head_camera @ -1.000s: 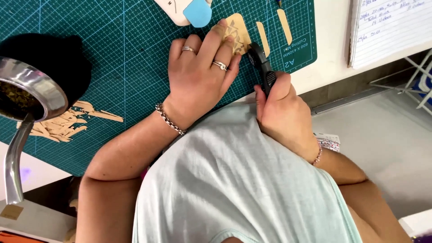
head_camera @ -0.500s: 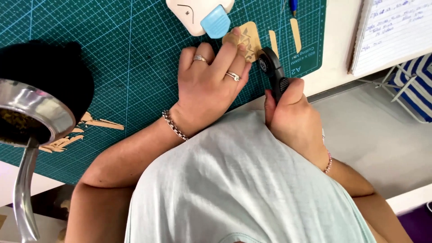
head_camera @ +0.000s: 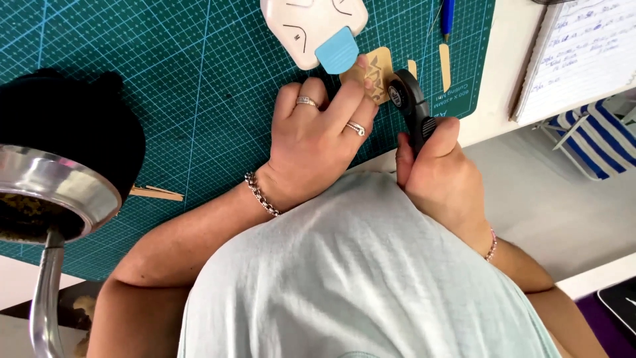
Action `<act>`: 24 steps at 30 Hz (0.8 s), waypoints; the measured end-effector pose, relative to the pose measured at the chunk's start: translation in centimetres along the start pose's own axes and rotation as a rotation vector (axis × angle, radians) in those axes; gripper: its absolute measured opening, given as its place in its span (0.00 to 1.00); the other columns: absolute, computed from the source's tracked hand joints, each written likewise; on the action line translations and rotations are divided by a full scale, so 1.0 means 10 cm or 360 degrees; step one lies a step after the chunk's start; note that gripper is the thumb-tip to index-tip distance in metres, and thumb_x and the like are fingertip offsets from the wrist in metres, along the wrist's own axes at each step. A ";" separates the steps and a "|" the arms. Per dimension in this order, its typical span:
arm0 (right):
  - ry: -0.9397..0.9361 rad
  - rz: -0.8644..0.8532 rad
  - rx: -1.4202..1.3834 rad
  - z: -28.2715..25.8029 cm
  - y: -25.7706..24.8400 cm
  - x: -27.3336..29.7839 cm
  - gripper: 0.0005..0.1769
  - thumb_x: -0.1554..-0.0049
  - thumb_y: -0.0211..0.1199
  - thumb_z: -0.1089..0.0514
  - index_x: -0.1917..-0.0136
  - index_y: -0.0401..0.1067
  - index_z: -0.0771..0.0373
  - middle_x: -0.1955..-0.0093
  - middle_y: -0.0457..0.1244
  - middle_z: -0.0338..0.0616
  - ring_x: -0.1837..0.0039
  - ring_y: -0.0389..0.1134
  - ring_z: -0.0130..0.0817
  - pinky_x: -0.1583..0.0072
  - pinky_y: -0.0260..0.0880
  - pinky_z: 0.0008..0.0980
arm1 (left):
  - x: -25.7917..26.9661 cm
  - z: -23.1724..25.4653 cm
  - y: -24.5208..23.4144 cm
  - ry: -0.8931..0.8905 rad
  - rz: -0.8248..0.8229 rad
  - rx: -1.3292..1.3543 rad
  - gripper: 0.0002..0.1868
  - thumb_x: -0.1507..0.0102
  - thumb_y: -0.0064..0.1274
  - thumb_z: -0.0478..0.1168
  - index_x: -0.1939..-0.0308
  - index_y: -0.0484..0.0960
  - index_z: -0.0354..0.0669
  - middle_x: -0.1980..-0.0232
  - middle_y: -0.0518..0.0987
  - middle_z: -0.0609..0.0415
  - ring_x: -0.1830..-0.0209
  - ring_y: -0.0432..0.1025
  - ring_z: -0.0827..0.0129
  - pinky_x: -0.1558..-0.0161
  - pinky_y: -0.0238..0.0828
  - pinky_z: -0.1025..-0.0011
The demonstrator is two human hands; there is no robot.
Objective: Trimming the edges of small wooden tags with a rotary cutter and rounding the corners using a punch tool on a cutting mat.
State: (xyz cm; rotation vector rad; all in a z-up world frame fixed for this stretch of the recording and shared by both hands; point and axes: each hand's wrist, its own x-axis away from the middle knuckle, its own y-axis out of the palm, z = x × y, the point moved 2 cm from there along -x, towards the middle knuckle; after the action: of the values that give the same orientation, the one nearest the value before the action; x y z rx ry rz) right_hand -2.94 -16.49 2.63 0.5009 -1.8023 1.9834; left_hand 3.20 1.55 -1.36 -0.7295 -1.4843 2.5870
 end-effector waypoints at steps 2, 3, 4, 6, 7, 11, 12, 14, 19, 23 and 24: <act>0.0026 -0.0007 -0.0020 -0.02 -0.04 -0.03 0.22 0.33 0.57 0.46 0.45 0.57 0.67 0.67 0.61 0.47 0.74 0.63 0.52 0.75 0.59 0.48 | -0.01 0.00 -0.01 -0.0001 -0.0017 -0.0008 0.08 0.30 0.51 0.38 0.65 0.79 0.47 0.48 0.79 0.60 0.75 0.59 0.66 0.69 0.54 0.69; 0.0025 -0.0006 -0.0014 -0.03 -0.06 -0.04 0.22 0.33 0.57 0.46 0.45 0.57 0.67 0.67 0.61 0.47 0.74 0.63 0.52 0.75 0.59 0.48 | -0.01 0.00 -0.01 -0.0005 -0.0013 -0.0005 0.08 0.30 0.51 0.38 0.65 0.79 0.47 0.48 0.79 0.60 0.75 0.59 0.66 0.69 0.54 0.69; 0.0038 -0.0036 -0.0053 -0.04 -0.08 -0.05 0.21 0.34 0.57 0.46 0.45 0.57 0.67 0.67 0.61 0.49 0.73 0.63 0.53 0.75 0.58 0.50 | -0.01 0.00 -0.02 -0.0005 -0.0036 0.0002 0.09 0.29 0.48 0.38 0.65 0.79 0.48 0.49 0.78 0.60 0.74 0.58 0.66 0.69 0.54 0.69; 0.0041 -0.0064 -0.0094 -0.06 -0.11 -0.10 0.21 0.34 0.57 0.46 0.46 0.56 0.66 0.67 0.61 0.50 0.73 0.63 0.55 0.75 0.58 0.51 | -0.01 -0.01 -0.02 -0.0009 -0.0058 0.0000 0.11 0.29 0.46 0.37 0.64 0.80 0.49 0.49 0.78 0.59 0.74 0.58 0.66 0.69 0.53 0.69; 0.0041 -0.0054 -0.0050 -0.07 -0.12 -0.11 0.22 0.33 0.57 0.46 0.46 0.56 0.67 0.67 0.61 0.49 0.73 0.63 0.54 0.75 0.58 0.50 | 0.00 -0.01 -0.01 -0.0007 -0.0089 0.0022 0.10 0.29 0.46 0.36 0.62 0.82 0.49 0.48 0.78 0.59 0.74 0.58 0.66 0.68 0.54 0.68; 0.0100 -0.0097 -0.0055 -0.16 -0.21 -0.21 0.22 0.33 0.56 0.46 0.43 0.56 0.67 0.64 0.63 0.51 0.71 0.65 0.57 0.73 0.61 0.53 | 0.00 -0.02 -0.01 0.0004 -0.0149 0.0021 0.11 0.30 0.44 0.35 0.59 0.83 0.47 0.50 0.78 0.61 0.74 0.57 0.66 0.69 0.53 0.69; 0.0098 -0.0094 -0.0057 -0.17 -0.23 -0.25 0.22 0.33 0.56 0.46 0.43 0.56 0.67 0.64 0.63 0.51 0.71 0.65 0.57 0.73 0.61 0.53 | 0.02 -0.01 0.00 0.0004 -0.0148 0.0017 0.11 0.30 0.44 0.35 0.59 0.83 0.47 0.50 0.78 0.61 0.74 0.57 0.66 0.69 0.53 0.69; -0.0041 -0.0017 -0.0108 -0.21 -0.27 -0.31 0.21 0.32 0.57 0.50 0.45 0.55 0.71 0.67 0.60 0.52 0.72 0.64 0.56 0.75 0.59 0.48 | 0.04 -0.01 0.02 -0.0013 -0.0152 0.0061 0.12 0.30 0.44 0.34 0.67 0.78 0.51 0.47 0.78 0.62 0.74 0.57 0.66 0.69 0.53 0.68; -0.0091 -0.0014 -0.0441 -0.28 -0.41 -0.55 0.21 0.31 0.56 0.53 0.43 0.53 0.73 0.66 0.60 0.59 0.70 0.63 0.62 0.73 0.58 0.53 | 0.05 0.01 0.02 0.0014 -0.0098 0.0012 0.09 0.28 0.47 0.41 0.58 0.83 0.48 0.43 0.77 0.58 0.73 0.60 0.64 0.69 0.56 0.66; -0.0331 0.0159 -0.0770 -0.03 -0.35 -0.54 0.21 0.30 0.58 0.51 0.45 0.54 0.70 0.64 0.58 0.54 0.65 0.61 0.64 0.65 0.57 0.51 | 0.08 0.00 0.04 0.0024 -0.0119 0.0134 0.07 0.30 0.57 0.45 0.58 0.82 0.49 0.40 0.76 0.57 0.70 0.66 0.64 0.65 0.59 0.64; -0.0330 0.0176 -0.0802 0.02 -0.27 -0.51 0.21 0.30 0.58 0.51 0.45 0.54 0.70 0.64 0.58 0.54 0.65 0.61 0.64 0.65 0.57 0.51 | 0.05 0.02 0.02 0.0051 -0.0127 0.0112 0.07 0.30 0.57 0.45 0.58 0.82 0.49 0.40 0.76 0.57 0.70 0.66 0.64 0.65 0.59 0.64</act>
State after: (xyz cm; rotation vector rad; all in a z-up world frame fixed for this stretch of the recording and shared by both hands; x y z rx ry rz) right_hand 2.79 -16.77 2.30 0.4602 -2.4008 1.4943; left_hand 2.70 1.49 -1.64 -0.6855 -1.3767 2.5419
